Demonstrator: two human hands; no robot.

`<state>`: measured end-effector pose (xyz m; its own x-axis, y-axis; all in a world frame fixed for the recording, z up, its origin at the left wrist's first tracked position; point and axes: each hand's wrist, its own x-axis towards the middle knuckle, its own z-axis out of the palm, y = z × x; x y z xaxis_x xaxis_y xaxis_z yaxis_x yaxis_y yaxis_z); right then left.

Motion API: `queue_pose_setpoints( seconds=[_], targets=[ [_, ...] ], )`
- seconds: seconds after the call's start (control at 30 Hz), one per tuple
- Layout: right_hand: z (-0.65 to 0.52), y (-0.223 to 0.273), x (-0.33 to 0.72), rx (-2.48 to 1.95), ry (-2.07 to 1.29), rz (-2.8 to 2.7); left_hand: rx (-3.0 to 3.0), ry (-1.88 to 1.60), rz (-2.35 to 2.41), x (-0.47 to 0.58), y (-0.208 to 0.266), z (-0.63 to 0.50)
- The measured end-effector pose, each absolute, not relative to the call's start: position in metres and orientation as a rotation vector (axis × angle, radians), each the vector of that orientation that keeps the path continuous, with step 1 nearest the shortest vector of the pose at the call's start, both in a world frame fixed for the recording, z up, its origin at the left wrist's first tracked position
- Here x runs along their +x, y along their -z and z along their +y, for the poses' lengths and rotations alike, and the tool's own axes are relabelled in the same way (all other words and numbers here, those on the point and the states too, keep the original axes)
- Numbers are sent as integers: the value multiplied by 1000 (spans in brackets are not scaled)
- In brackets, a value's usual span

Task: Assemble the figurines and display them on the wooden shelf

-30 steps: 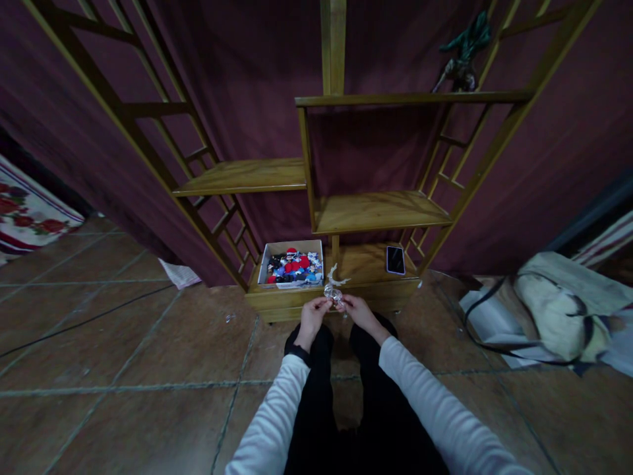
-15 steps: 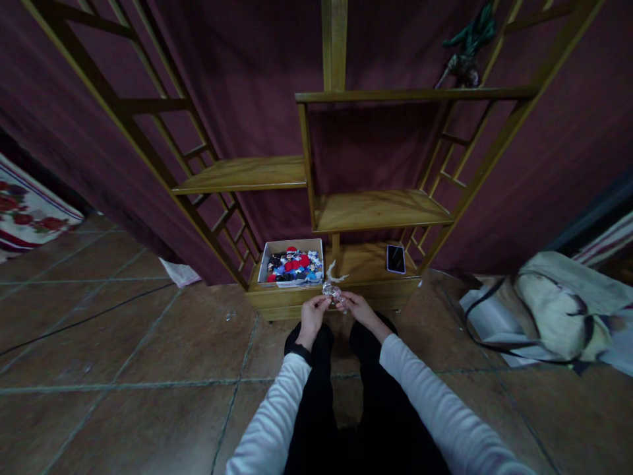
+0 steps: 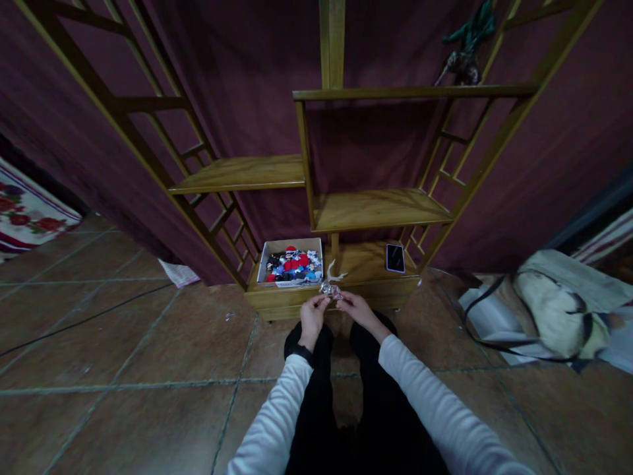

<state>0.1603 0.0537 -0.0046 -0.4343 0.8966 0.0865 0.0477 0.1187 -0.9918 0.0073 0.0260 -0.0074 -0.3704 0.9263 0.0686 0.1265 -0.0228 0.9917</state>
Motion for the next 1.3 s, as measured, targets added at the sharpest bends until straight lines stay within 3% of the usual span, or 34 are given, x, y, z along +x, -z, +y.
queue_pose_setpoints(
  seconds=[0.3, 0.63, 0.9, 1.3],
  targets=[
    [54, 14, 162, -1012, -1156, -1820, 1319, -1432, 1680, 12, -2, 18],
    [56, 18, 163, -1010, -1123, -1718, 1674, -1332, 1891, 18, 0, 9],
    [57, 16, 165, -979, -1177, -1584, 1625, -1228, 1936, 17, 3, 10],
    [60, 18, 166, -912, -1251, -1566, 1307, -1349, 1661, 11, 2, 16]
  ],
)
